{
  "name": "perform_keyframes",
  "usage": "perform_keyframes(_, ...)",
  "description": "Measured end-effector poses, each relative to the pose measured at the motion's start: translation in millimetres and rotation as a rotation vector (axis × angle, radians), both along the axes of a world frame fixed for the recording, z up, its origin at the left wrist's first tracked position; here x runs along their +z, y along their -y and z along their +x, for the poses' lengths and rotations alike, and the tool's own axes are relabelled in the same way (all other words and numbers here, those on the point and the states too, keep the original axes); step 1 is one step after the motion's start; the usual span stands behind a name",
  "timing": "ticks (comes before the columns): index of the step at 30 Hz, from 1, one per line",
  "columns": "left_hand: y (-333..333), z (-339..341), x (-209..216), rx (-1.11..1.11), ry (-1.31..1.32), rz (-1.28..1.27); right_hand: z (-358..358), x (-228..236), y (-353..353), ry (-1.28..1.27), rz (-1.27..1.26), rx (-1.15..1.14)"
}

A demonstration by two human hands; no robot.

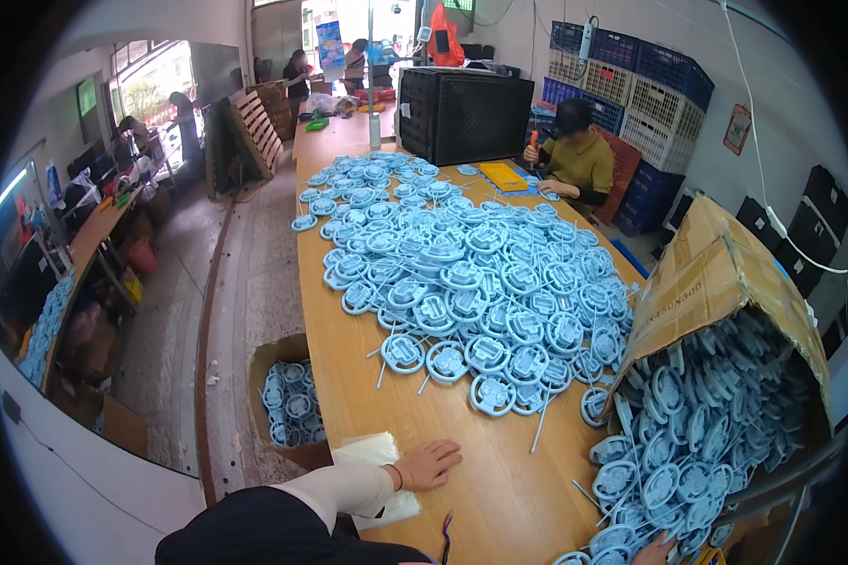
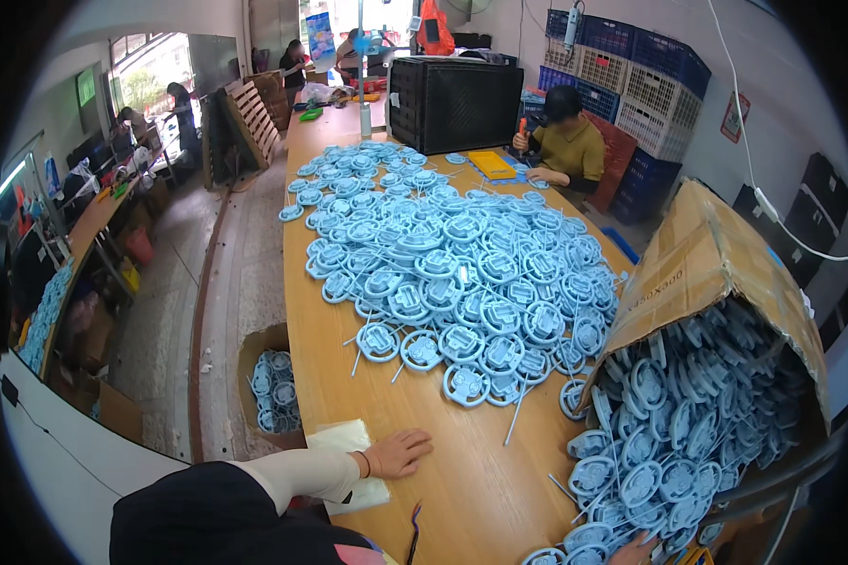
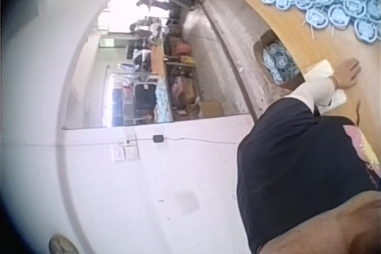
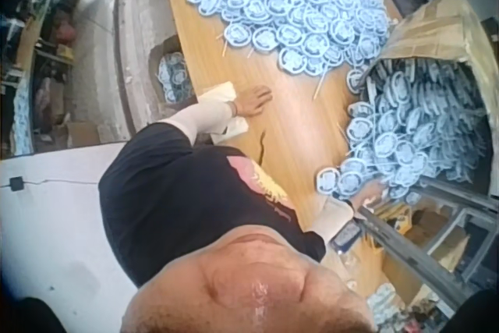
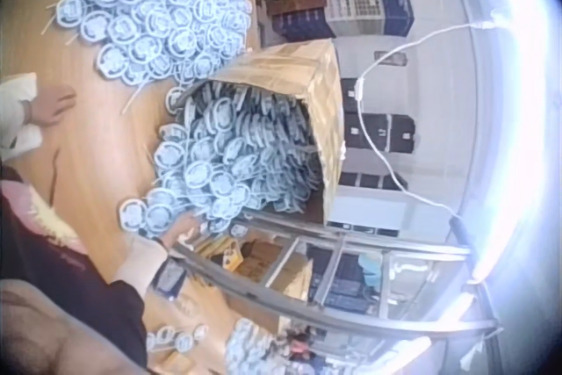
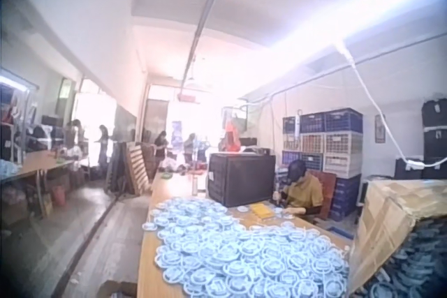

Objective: The person assembles small blue circular electronic devices by inserting wires into the central housing and attaching a white stick. They repeatedly pick up components from a large pile on the table, connect the wires, and place the finished units back onto the table.

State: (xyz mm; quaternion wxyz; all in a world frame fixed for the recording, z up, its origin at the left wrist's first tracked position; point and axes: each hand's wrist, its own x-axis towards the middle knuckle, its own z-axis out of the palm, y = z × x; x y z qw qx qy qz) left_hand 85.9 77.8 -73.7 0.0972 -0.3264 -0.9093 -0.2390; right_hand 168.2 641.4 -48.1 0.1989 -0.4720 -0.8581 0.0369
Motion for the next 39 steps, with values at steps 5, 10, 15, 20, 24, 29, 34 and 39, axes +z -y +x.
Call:
perform_keyframes(5, 0, 0, 5, 0.001, -0.013, 0.010, 1, 7, 36, -0.041, -0.059, 0.061)
perform_keyframes(10, 3, 0, 1, 0.003, -0.013, 0.026, 5, 7, 68, -0.077, -0.104, 0.106)
perform_keyframes(15, 3, 2, 3, 0.012, -0.001, 0.036, 11, 1, 99, -0.113, -0.147, 0.164)
perform_keyframes(20, 3, 4, 0, 0.000, 0.016, 0.036, 26, -7, 135, -0.140, -0.187, 0.240)
perform_keyframes(24, 1, -8, -8, -0.056, 0.025, 0.013, 48, -20, 172, -0.192, -0.293, 0.322)
perform_keyframes(29, 0, -9, -4, 0.067, 0.237, 0.050, 16, 41, 207, 0.046, -0.591, 0.426)
perform_keyframes(34, -11, -4, 11, -0.006, 0.092, 0.001, 32, 98, 185, 0.385, -0.446, 0.428)
perform_keyframes(39, -16, -11, 11, -0.043, 0.132, -0.030, 27, 81, 101, -0.159, -0.276, 0.139)
